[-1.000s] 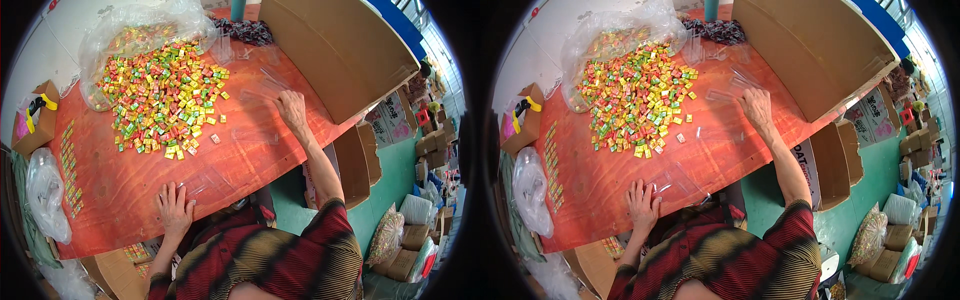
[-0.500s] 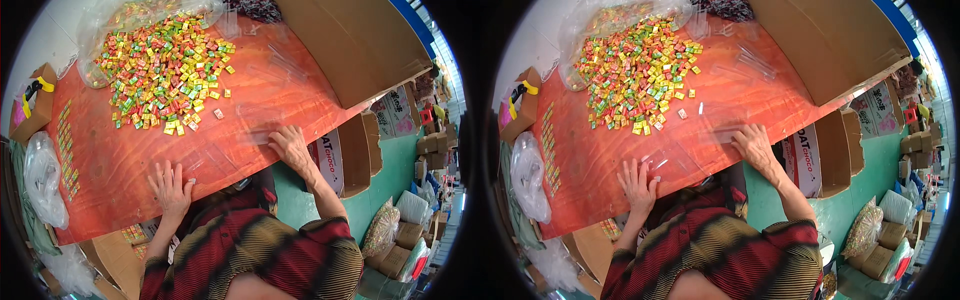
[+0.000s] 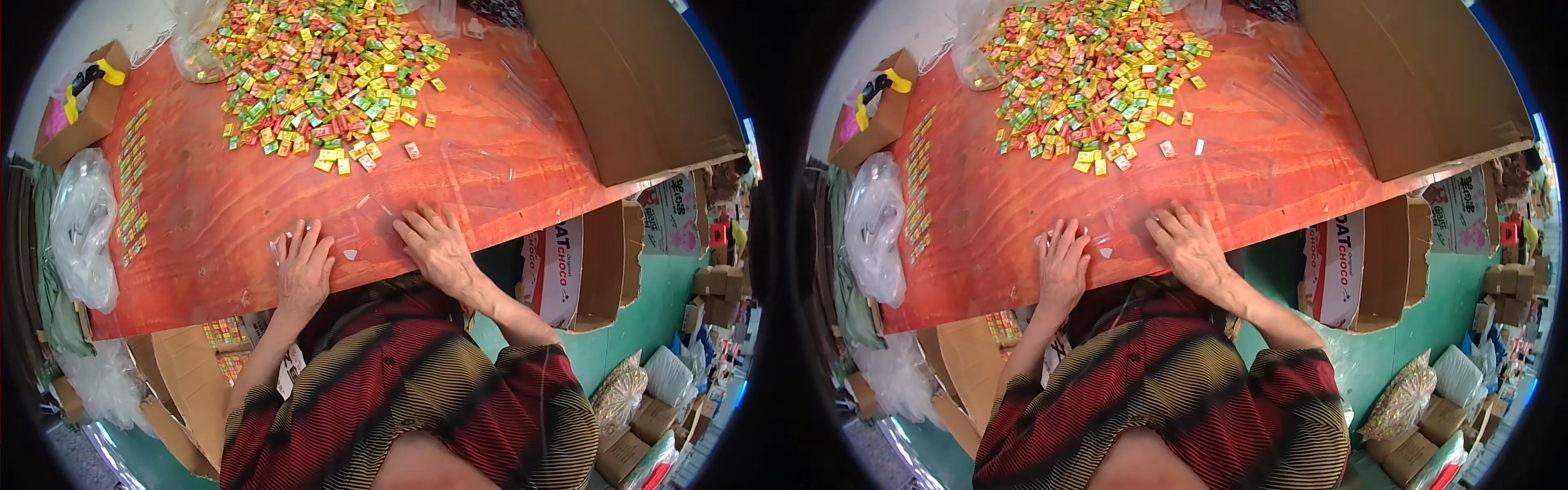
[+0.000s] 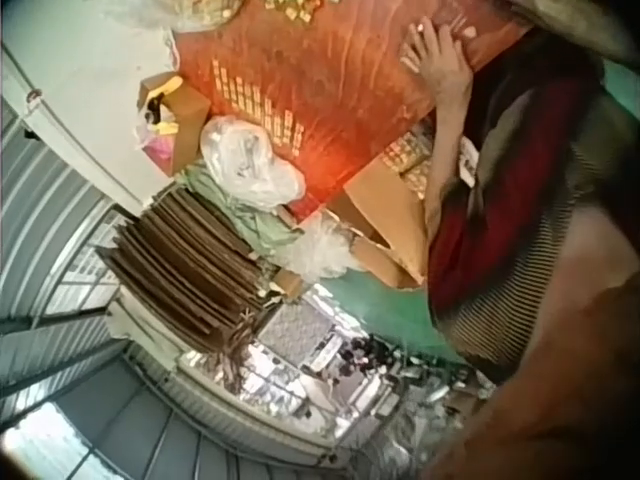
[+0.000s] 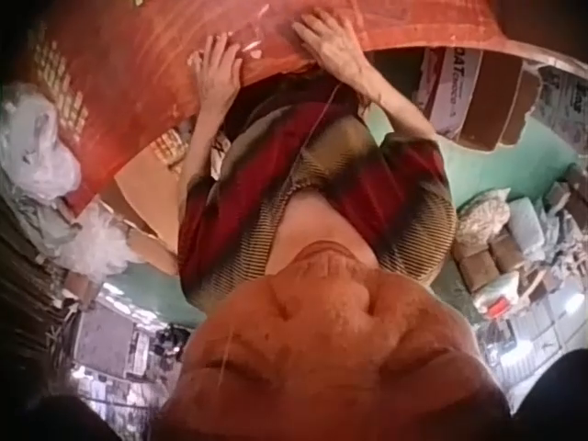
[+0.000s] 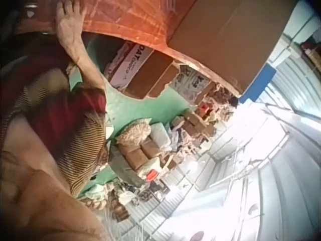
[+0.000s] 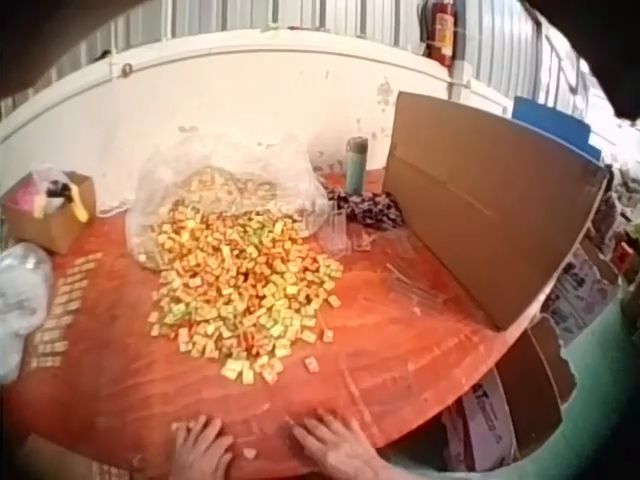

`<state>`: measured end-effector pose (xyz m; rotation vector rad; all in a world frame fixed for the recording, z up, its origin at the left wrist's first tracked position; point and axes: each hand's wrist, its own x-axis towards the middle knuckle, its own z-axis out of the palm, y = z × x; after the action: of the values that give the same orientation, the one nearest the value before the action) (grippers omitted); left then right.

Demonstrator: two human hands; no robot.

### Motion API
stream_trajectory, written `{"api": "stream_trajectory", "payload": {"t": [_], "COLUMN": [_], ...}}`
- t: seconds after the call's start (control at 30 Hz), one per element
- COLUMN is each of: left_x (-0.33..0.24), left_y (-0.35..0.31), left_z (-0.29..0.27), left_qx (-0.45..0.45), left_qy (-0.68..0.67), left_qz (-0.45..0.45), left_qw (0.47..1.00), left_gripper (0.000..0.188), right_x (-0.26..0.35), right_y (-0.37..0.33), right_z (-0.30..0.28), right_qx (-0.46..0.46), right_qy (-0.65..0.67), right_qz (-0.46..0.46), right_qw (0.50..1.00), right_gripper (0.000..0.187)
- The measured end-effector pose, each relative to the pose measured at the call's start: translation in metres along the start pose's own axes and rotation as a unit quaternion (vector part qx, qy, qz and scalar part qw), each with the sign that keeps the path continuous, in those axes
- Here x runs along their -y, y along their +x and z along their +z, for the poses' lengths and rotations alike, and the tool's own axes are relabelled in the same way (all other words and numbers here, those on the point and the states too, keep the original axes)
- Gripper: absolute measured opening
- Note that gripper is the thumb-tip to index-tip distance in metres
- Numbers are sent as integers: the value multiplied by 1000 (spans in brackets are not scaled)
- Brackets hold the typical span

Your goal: Organize small colorful items into neat rows and groups on a workbench.

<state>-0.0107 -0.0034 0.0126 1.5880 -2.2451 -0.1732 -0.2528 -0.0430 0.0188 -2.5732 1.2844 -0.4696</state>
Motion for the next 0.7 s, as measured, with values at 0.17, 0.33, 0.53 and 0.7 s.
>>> {"api": "stream_trajectory", "payload": {"t": [0.17,0.33,0.53,0.7], "left_x": [2,-8,-15,-15], "left_y": [-17,-22,-21,-20], "left_z": [-5,-3,-1,5], "left_qx": [-50,-55,-54,-65], "left_qy": [-40,-48,-31,-42], "left_qz": [-30,-13,-10,-3], "left_qw": [997,997,998,997], "left_gripper": [18,16,16,17], "right_x": [-10,-11,-28,-58], "right_y": [17,30,5,-38], "right_z": [-4,-3,-27,-24], "right_qx": [36,4,-137,-91], "right_qy": [2,-1,-44,-113], "right_qz": [-47,-81,52,84], "right_qw": [998,997,988,986], "right_gripper": [45,52,44,35]}}
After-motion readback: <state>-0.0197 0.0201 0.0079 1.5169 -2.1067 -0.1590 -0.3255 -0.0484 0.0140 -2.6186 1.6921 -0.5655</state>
